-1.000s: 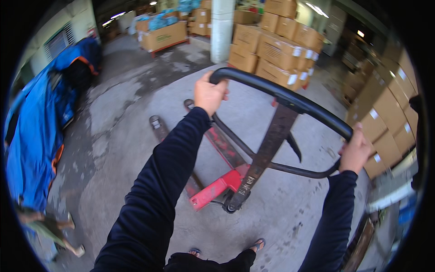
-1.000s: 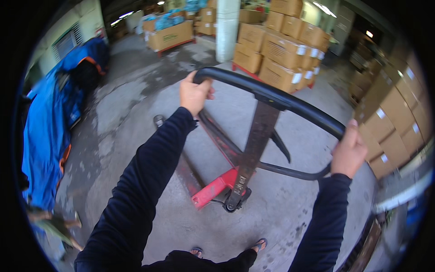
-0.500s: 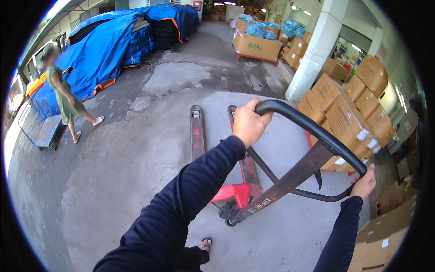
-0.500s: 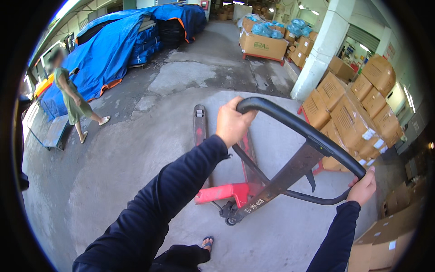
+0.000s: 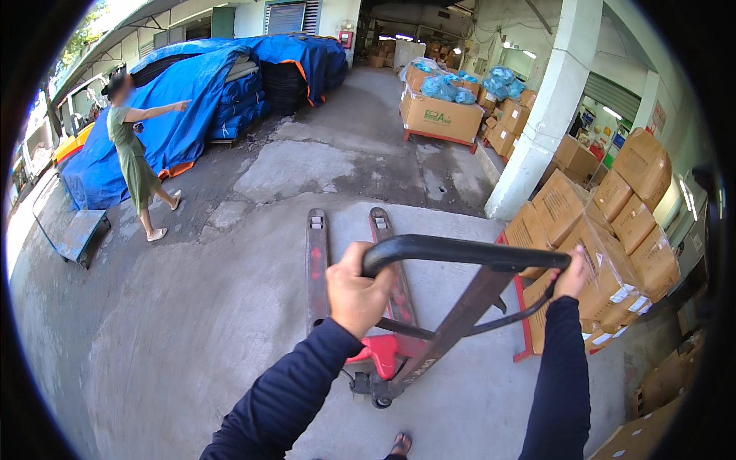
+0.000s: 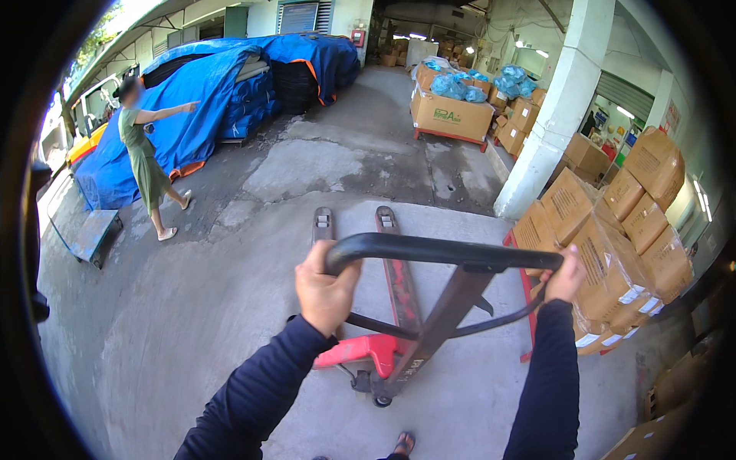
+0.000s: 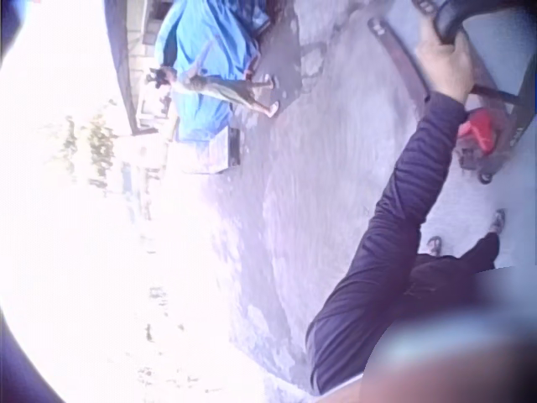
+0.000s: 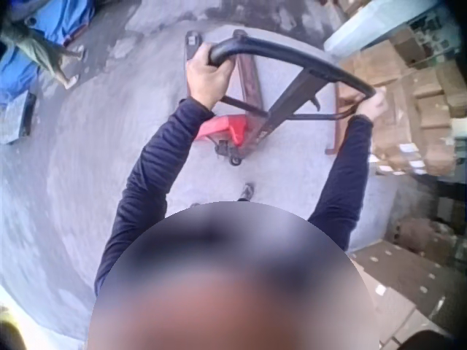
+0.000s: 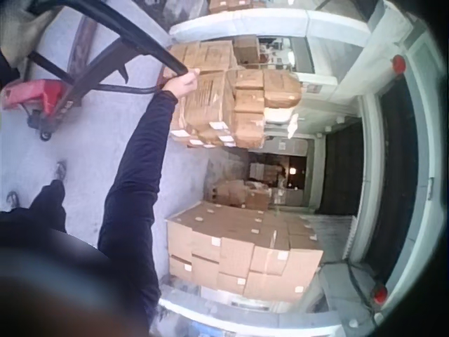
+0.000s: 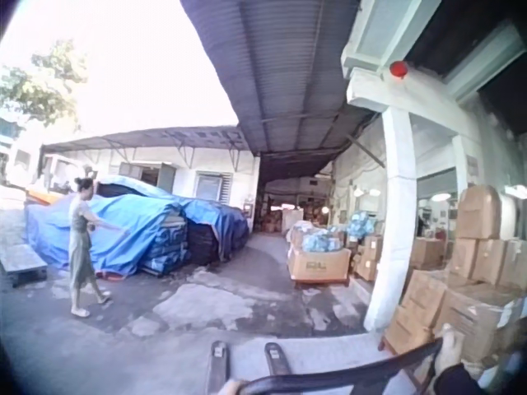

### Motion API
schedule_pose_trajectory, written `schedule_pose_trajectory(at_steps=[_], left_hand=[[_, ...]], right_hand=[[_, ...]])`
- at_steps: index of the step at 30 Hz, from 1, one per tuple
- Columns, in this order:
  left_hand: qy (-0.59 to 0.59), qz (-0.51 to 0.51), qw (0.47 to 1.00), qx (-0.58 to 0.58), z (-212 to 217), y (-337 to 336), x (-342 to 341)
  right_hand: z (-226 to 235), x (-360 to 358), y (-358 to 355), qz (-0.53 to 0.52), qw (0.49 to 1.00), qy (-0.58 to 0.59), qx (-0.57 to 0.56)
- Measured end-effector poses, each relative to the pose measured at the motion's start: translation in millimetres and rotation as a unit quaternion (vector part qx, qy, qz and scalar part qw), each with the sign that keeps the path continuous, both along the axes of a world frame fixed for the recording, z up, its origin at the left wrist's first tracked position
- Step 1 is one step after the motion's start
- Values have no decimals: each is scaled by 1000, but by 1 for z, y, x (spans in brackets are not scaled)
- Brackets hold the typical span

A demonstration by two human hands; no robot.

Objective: The person walks through a warehouse, retrieves a pallet jack, and uses wooden planks to wedge under a pallet of boxes. They then operate the pallet jack to lift and move the pallet across the floor.

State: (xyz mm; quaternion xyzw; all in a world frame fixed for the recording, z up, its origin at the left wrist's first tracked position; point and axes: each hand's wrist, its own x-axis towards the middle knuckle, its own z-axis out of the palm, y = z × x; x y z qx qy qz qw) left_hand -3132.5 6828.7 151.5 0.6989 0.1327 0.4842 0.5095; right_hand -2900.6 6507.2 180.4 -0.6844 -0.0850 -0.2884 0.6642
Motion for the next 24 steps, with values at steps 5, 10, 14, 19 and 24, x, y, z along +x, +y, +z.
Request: schedule_pose_trajectory(at_steps=[5, 10, 14, 19, 24], left_hand=[[-4, 131, 991, 2, -5, 40, 73], [12, 153, 986, -63, 5, 108, 150], [45, 166, 982, -76, 14, 152, 220], [34, 210, 975, -58, 13, 206, 287], [64, 305, 950, 27, 3, 272, 334]], right_hand=[[0, 106, 77, 52, 998, 6, -47], [-4, 186, 153, 81, 989, -76, -99], [-1, 250, 202, 104, 986, -84, -100], [-6, 339, 276, 116, 984, -84, -108], [-5, 412, 363, 162, 982, -52, -77]])
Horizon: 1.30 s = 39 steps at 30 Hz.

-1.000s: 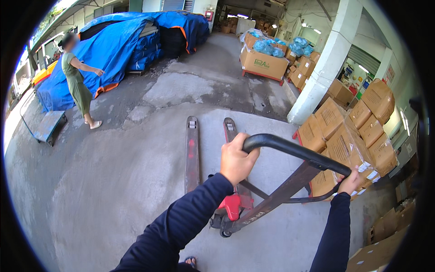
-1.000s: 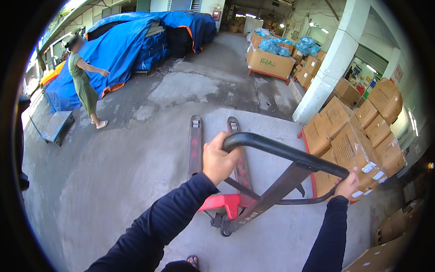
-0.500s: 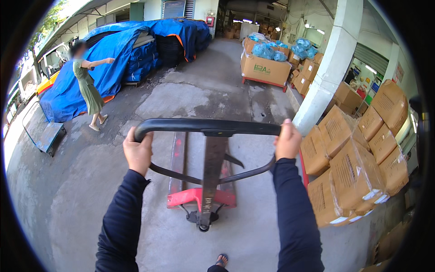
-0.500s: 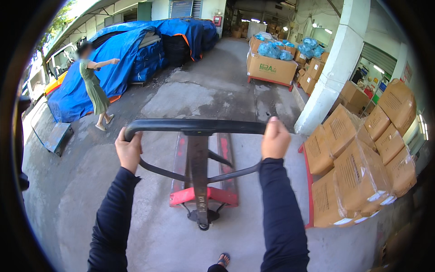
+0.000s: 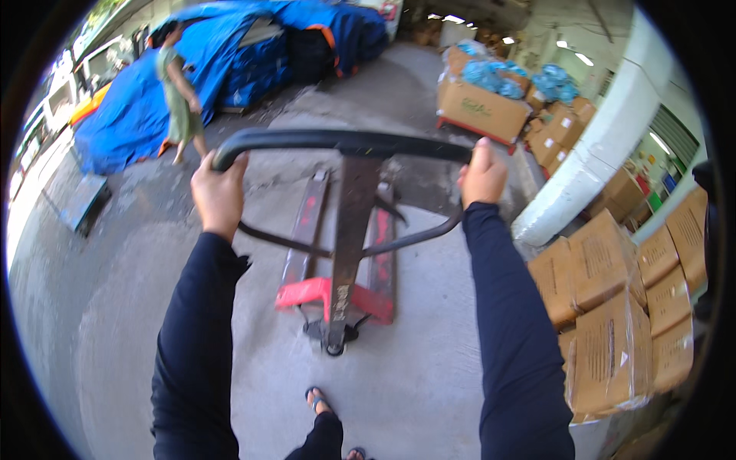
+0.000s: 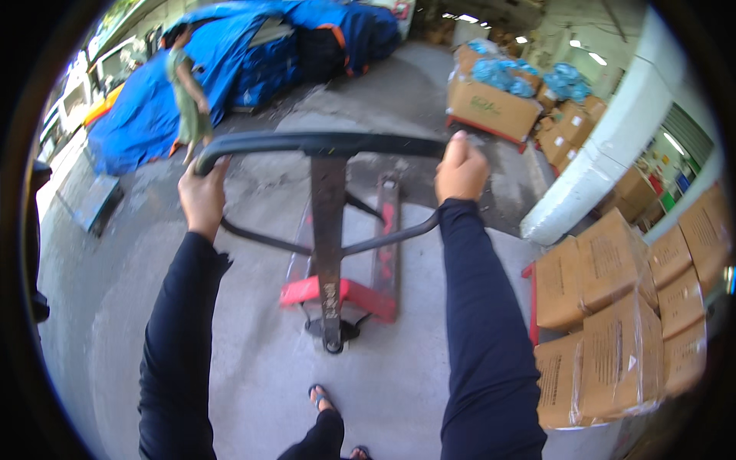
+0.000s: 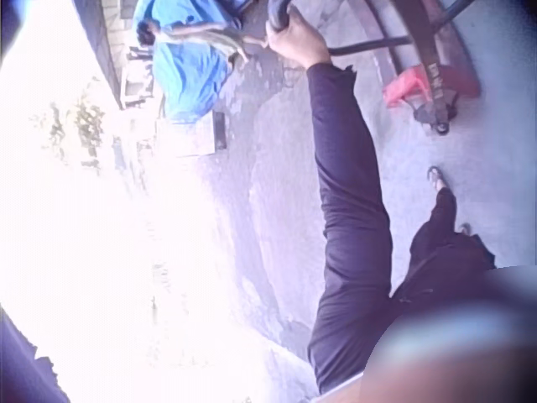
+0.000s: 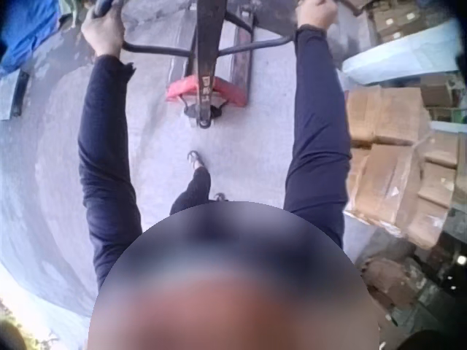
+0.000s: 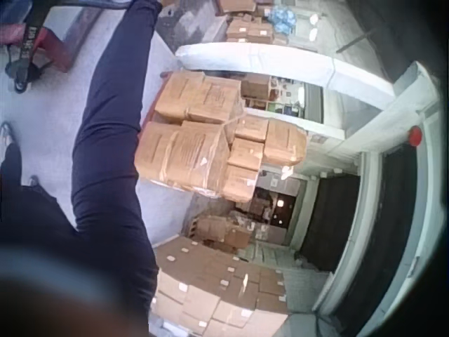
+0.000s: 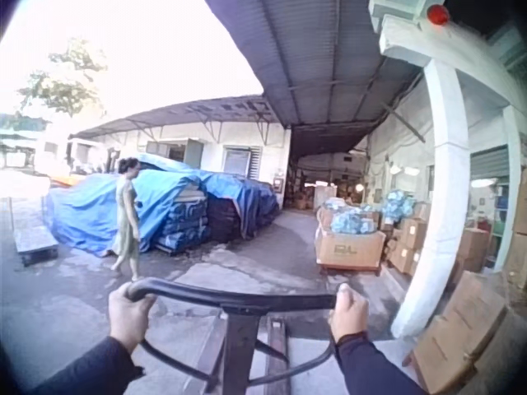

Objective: The person walks through a warehouse, retrieves a pallet jack, and uses wooden planks to wedge under a pallet of boxes. They then operate the pallet jack to lift and move the pallet across the floor.

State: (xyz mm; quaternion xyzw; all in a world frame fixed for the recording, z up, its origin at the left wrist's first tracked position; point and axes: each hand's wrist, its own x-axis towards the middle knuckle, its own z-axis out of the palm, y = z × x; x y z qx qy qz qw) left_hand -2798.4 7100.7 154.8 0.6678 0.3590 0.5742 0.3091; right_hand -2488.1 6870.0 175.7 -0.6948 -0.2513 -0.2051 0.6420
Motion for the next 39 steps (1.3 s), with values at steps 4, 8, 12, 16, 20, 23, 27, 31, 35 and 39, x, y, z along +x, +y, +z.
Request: schedule_pose_trajectory(at_steps=[4, 8, 12, 16, 20, 23, 27, 31, 35, 39], left_hand=[[0, -12, 997, 73, 3, 43, 44], [-5, -2, 995, 99, -2, 76, 86], [-14, -9, 998, 56, -5, 116, 104], [-11, 3, 1000, -3, -6, 147, 117], [10, 3, 1000, -1, -5, 174, 134], [-3, -11, 1000, -14, -3, 186, 145], [18, 11, 1000, 5, -3, 186, 159], [-35, 1, 999, 26, -3, 196, 180], [-29, -21, 999, -11, 0, 248, 213], [2, -40, 999, 25, 2, 319, 263]], right_hand=[[7, 38, 44, 27, 996, 77, 30], [5, 79, 75, 45, 995, 90, -5], [-1, 107, 119, 26, 997, 70, 15], [2, 114, 156, 47, 997, 59, 12], [5, 122, 177, 25, 998, 63, 13], [5, 137, 193, 6, 999, 33, -1], [3, 165, 219, 11, 999, 39, 23], [3, 193, 242, 45, 998, 48, 24], [3, 216, 270, 18, 1000, 3, -24], [4, 246, 309, -49, 998, -12, -38]])
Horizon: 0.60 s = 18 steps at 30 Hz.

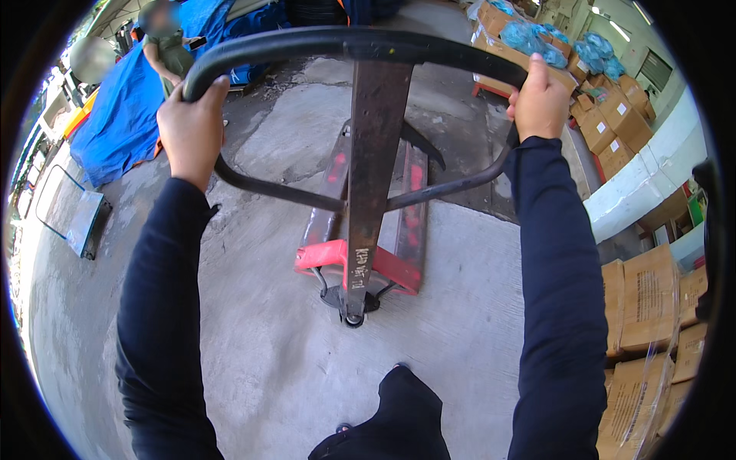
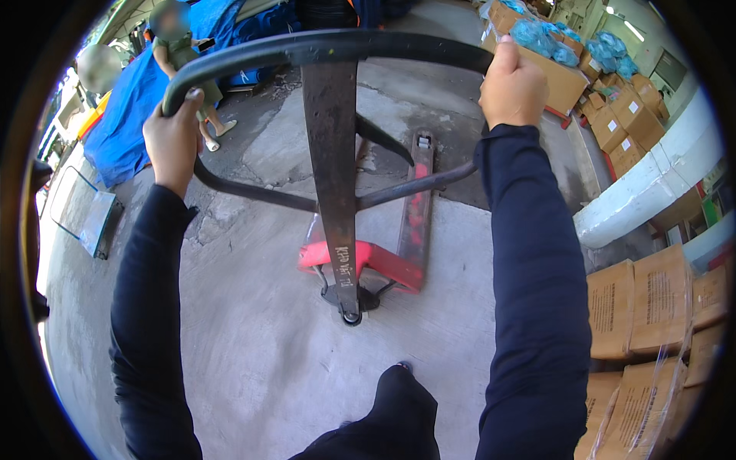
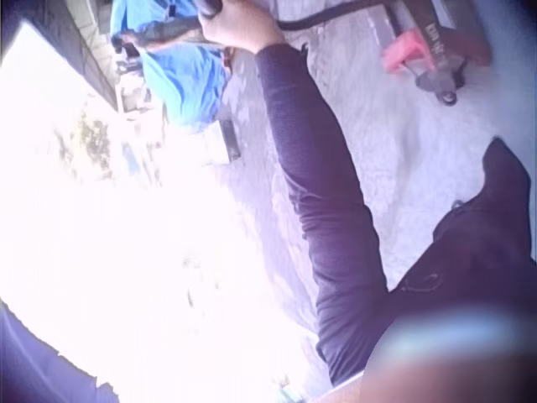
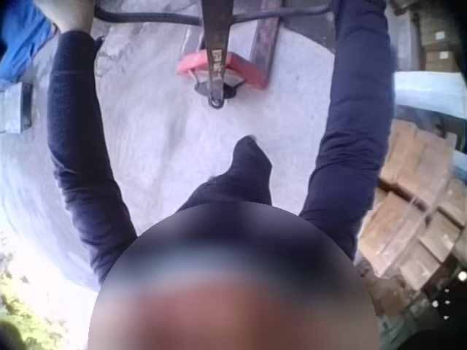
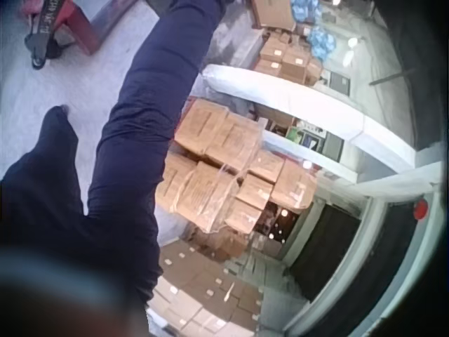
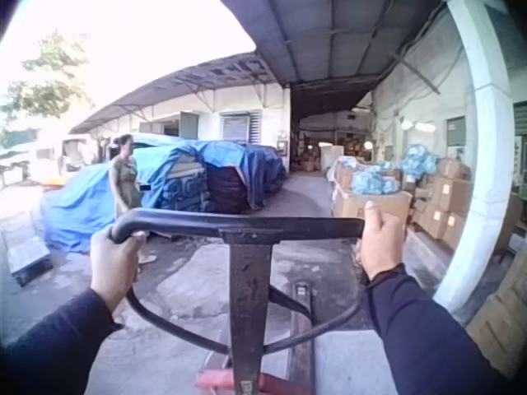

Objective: The person walks through a warehouse, retrieves a pallet jack, and uses wooden planks to wedge under a pallet of boxes. They then operate the pallet jack to lift and move the pallet across the floor.

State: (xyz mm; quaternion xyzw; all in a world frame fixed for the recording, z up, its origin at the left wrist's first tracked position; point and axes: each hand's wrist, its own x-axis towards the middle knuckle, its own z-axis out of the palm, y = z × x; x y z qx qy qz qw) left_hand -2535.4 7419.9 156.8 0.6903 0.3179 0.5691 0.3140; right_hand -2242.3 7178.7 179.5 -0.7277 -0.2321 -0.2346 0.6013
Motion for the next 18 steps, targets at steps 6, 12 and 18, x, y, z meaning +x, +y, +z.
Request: schedule_pose_trajectory(at_steps=[6, 12, 18], left_hand=[[17, -39, 995, 87, -1, 97, 89], [153, 25, 964, 215, 9, 210, 186], [36, -11, 997, 62, 0, 306, 280]], right_hand=[[1, 86, 61, -12, 1000, 18, 20], [8, 191, 151, -126, 983, -131, -37], [-8, 294, 261, 13, 998, -66, 3]])
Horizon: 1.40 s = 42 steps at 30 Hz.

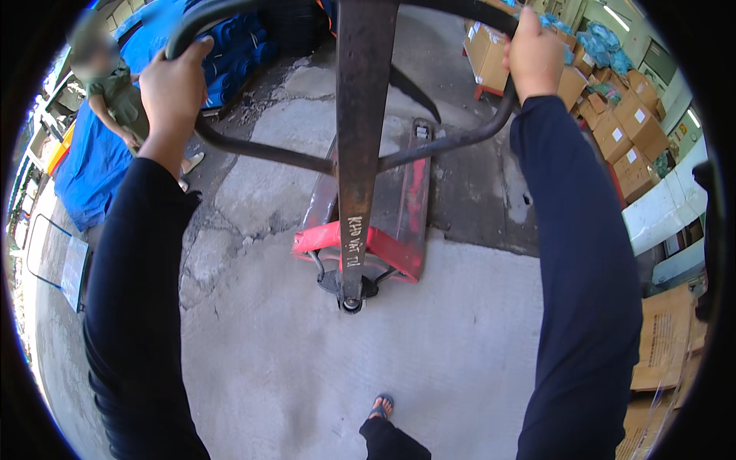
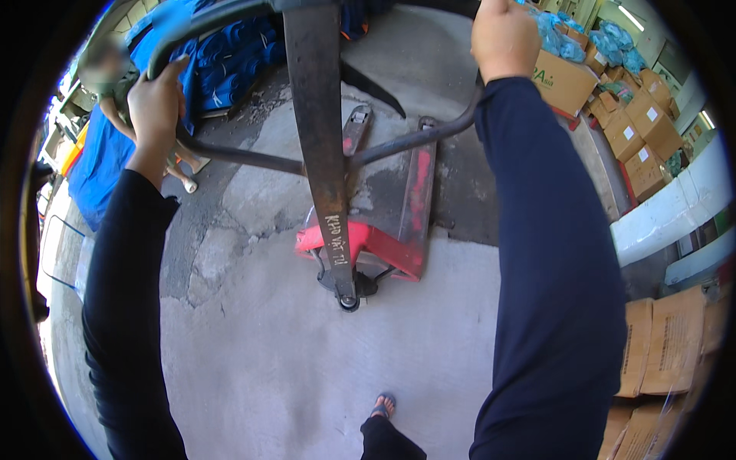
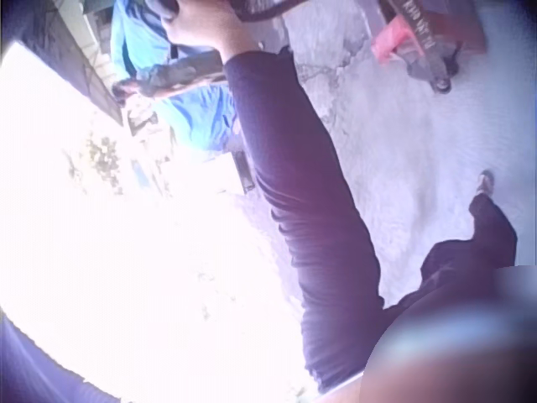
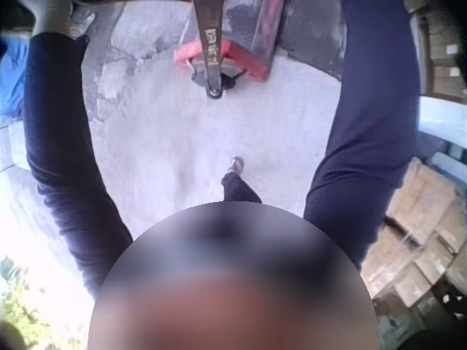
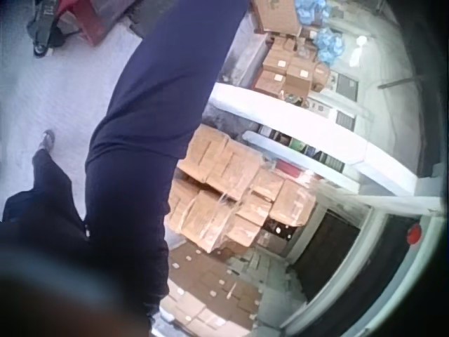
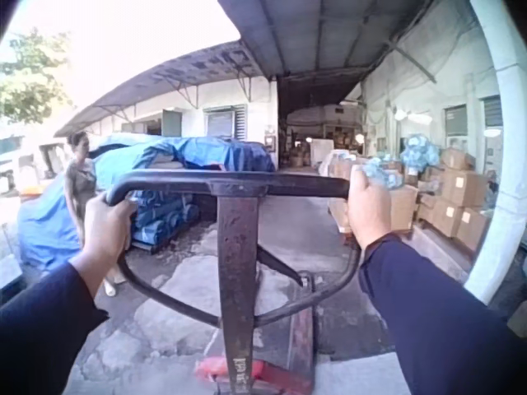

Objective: The person walks through a warehouse, retrieves a pallet jack, and uses wooden planks to wedge under a pallet of boxes. They then operate the pallet jack to lift and move the pallet across the floor.

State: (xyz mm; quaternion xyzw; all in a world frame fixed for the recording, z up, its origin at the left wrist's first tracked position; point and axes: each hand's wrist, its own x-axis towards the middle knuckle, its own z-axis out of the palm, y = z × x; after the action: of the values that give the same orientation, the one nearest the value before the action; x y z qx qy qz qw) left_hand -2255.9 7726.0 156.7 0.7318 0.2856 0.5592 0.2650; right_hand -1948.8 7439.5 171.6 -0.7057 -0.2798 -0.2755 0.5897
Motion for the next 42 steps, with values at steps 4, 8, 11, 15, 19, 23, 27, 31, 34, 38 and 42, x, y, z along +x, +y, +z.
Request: schedule_pose_trajectory(at_steps=[4, 8, 11, 15, 19, 23, 27, 31, 34, 38, 42], left_hand=[[7, 43, 998, -40, -4, 66, 56], [-51, 66, 992, -96, 1, 92, 88], [-67, 6, 994, 82, -8, 112, 124], [-67, -32, 997, -1, -4, 190, 163], [-63, -76, 995, 17, -3, 241, 205], [-58, -105, 992, -27, -25, 298, 255], [-87, -107, 987, -81, -46, 392, 291], [-83, -60, 995, -16, -52, 463, 354], [-107, -40, 992, -50, -52, 527, 400], [-80, 7, 997, -19, -57, 652, 457], [-5, 9, 995, -97, -40, 807, 533]], right_hand=[[-15, 67, 82, -96, 994, -58, -13], [-10, 106, 168, 29, 999, -31, 17], [-5, 131, 195, 58, 972, 143, 176], [-7, 170, 232, 66, 993, 79, 60], [-11, 202, 288, 9, 990, 111, 91], [-23, 240, 345, -15, 991, 100, 84], [-51, 300, 445, 3, 982, 130, 134], [-52, 378, 541, 29, 989, 100, 109], [-57, 431, 621, 73, 988, 87, 105], [-55, 476, 729, 51, 994, 6, 92], [-45, 485, 812, 1, 995, -89, 50]])
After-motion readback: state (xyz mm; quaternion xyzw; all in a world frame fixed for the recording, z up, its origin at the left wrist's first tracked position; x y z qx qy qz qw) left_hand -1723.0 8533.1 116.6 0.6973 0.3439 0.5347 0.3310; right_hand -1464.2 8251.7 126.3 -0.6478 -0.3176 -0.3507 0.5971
